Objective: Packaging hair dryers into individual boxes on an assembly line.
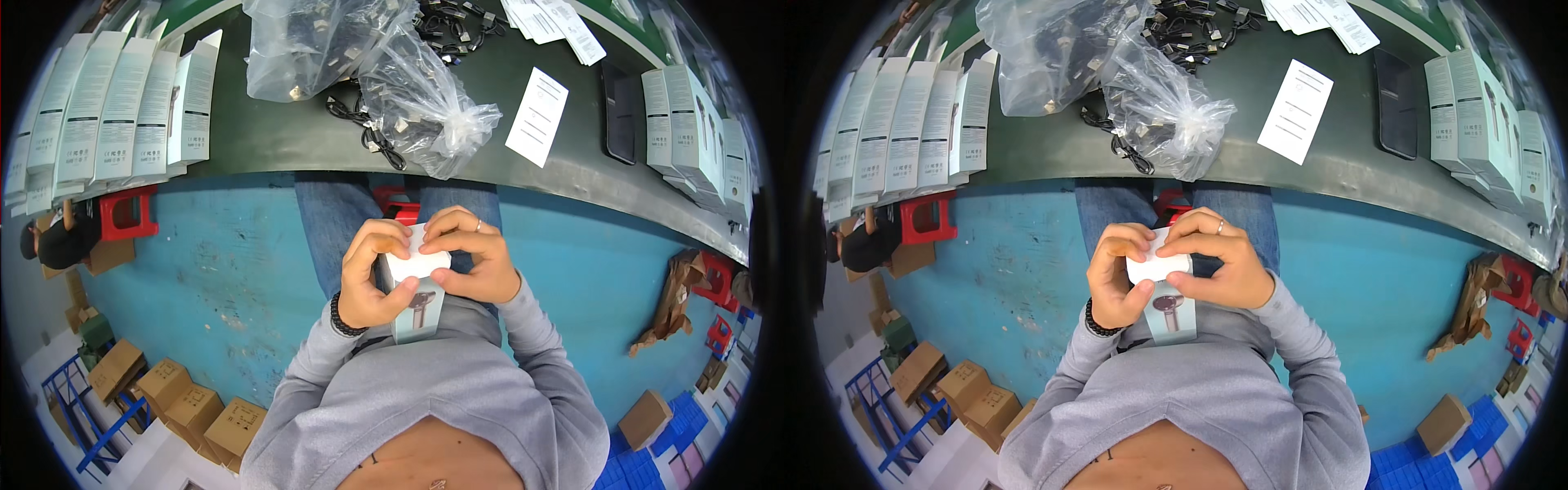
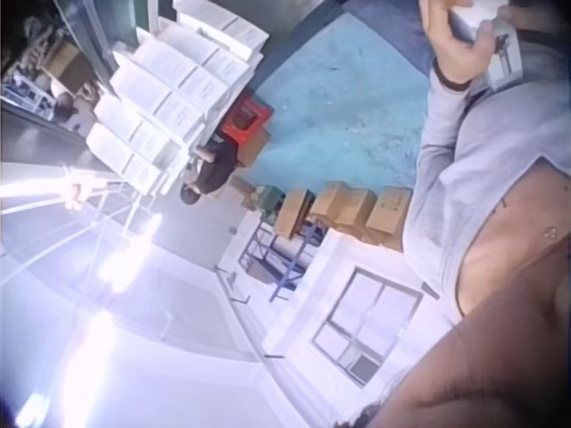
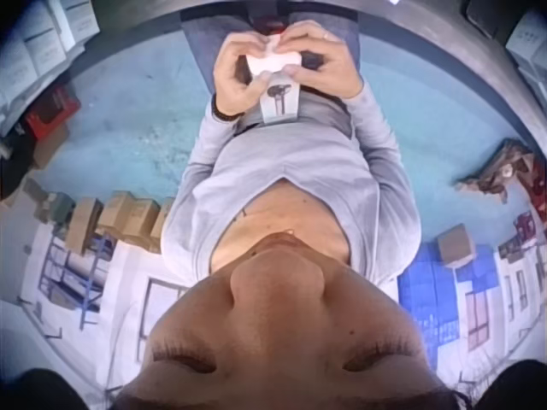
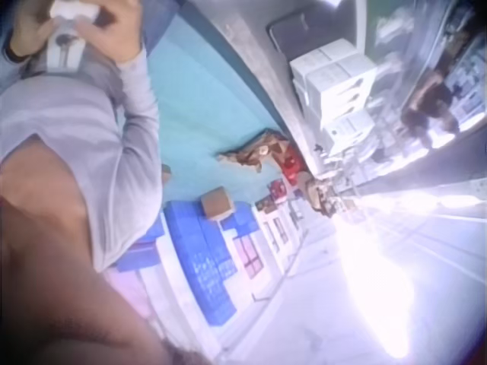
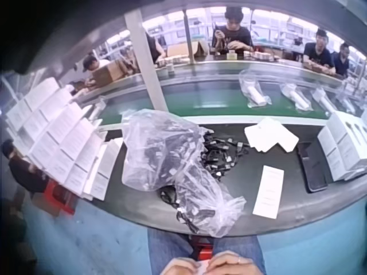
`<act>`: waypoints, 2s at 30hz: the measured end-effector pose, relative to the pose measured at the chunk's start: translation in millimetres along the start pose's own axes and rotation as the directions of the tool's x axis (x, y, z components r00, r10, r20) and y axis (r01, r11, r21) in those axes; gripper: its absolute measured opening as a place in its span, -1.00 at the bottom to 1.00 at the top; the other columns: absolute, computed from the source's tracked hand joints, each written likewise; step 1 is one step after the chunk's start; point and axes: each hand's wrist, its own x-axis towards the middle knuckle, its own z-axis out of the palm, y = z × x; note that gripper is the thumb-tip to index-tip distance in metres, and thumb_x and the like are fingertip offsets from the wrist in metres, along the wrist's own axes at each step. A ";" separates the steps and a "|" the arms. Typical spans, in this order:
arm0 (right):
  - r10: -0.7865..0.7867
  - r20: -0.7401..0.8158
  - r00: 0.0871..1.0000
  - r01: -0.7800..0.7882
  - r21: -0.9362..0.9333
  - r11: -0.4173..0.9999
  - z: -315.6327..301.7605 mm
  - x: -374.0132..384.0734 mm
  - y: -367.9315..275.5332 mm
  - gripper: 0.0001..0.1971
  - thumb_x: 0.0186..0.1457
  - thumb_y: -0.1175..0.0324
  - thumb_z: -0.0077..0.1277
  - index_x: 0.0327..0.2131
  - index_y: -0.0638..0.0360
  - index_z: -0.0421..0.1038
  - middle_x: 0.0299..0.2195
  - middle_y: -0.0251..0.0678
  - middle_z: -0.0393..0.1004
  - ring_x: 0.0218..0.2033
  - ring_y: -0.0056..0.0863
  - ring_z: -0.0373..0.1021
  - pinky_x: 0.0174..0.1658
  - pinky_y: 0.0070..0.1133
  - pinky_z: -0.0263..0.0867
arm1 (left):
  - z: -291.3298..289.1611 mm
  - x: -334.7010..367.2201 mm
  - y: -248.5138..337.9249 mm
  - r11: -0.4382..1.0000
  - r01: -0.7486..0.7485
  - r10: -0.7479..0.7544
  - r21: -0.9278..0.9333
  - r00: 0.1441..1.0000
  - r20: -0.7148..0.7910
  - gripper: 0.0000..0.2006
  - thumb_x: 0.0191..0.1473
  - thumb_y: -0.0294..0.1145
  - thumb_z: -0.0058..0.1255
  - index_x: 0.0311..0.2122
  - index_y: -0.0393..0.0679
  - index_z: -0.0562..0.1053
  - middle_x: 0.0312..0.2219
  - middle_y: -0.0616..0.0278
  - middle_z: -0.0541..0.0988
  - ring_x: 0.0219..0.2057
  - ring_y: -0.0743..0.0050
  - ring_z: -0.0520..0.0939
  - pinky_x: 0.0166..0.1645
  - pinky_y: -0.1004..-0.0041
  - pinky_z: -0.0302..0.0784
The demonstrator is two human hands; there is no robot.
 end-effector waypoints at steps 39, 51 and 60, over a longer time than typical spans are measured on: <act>0.198 -0.038 0.980 -0.195 0.057 0.979 -20.9 -7.9 6.9 -0.87 -0.06 0.46 0.11 -0.38 0.27 0.46 -0.20 -0.12 0.45 -0.11 -0.22 0.40 -0.05 -0.41 0.29 | 1.8 32.7 8.7 0.978 0.203 -0.179 -0.043 0.929 0.323 -0.84 -0.08 -0.67 -0.04 -0.31 -0.31 0.44 -0.27 0.07 0.48 -0.11 0.21 0.48 0.01 0.34 0.34; 0.050 0.172 0.984 -0.062 0.065 0.996 -38.8 4.8 5.5 -0.77 -0.07 0.46 0.13 -0.24 0.15 0.51 -0.05 -0.11 0.39 -0.14 -0.23 0.43 -0.07 -0.48 0.33 | 16.8 26.6 4.4 0.998 0.022 -0.038 0.057 0.955 0.294 -0.65 -0.19 -0.53 0.21 -0.36 -0.14 0.23 -0.30 0.08 0.50 -0.17 0.15 0.50 -0.03 0.22 0.35; 0.080 0.417 0.905 -0.132 0.098 0.986 -53.8 17.3 14.2 -0.79 -0.03 0.48 0.08 -0.25 0.12 0.54 -0.04 -0.15 0.40 -0.17 -0.28 0.45 -0.16 -0.52 0.38 | 21.2 14.5 -6.0 0.998 0.050 -0.057 0.036 0.971 0.233 -0.59 -0.21 -0.54 0.23 -0.39 -0.11 0.16 -0.28 0.07 0.52 -0.23 0.14 0.54 -0.01 0.15 0.35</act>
